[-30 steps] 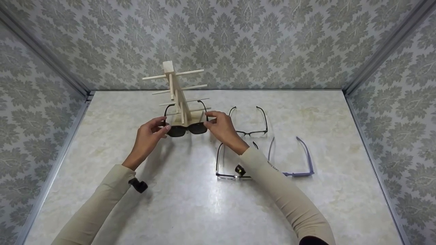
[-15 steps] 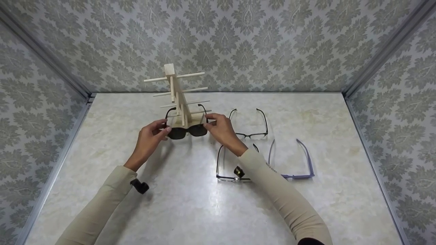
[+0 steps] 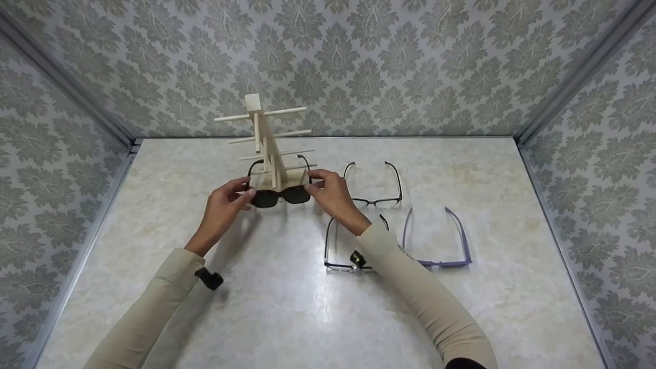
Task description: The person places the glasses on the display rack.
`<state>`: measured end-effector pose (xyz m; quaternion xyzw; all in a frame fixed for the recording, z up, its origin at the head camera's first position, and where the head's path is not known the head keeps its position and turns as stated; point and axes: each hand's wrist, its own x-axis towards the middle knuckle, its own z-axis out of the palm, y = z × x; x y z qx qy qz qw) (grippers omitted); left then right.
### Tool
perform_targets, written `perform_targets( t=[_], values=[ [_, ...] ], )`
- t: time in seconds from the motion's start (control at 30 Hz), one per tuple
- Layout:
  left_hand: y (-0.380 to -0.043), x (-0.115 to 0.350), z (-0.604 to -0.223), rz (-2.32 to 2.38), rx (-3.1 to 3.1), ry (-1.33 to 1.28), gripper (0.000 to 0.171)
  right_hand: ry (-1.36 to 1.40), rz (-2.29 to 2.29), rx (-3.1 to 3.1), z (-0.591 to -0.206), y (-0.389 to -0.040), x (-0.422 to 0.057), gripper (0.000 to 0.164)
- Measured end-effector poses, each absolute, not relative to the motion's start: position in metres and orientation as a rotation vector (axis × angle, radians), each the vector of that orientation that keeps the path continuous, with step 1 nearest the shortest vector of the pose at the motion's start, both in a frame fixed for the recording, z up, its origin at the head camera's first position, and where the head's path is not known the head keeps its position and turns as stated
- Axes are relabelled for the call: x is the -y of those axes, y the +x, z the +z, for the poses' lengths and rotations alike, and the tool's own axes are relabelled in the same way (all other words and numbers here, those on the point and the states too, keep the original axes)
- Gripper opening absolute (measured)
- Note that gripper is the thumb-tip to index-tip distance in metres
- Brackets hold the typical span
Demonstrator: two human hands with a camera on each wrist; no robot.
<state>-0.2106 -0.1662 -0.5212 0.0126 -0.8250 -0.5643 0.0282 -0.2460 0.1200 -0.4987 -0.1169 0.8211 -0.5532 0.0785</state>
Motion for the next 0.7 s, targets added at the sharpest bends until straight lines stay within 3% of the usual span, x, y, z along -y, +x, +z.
perform_targets(
  t=[0.2,0.47,0.7],
  values=[
    [-0.195,0.175,-0.522,-1.706,2.554,0.049,0.076,-0.371,-1.701,-2.539,-0.489,-0.237,-0.13,0.042],
    [-0.169,0.184,-0.519,-1.674,2.509,-0.016,0.057,-0.366,-1.75,-2.515,-0.477,-0.216,-0.154,0.039],
    [-0.156,0.177,-0.518,-1.68,2.509,-0.053,0.053,-0.365,-1.757,-2.491,-0.477,-0.197,-0.17,0.039]
  ],
)
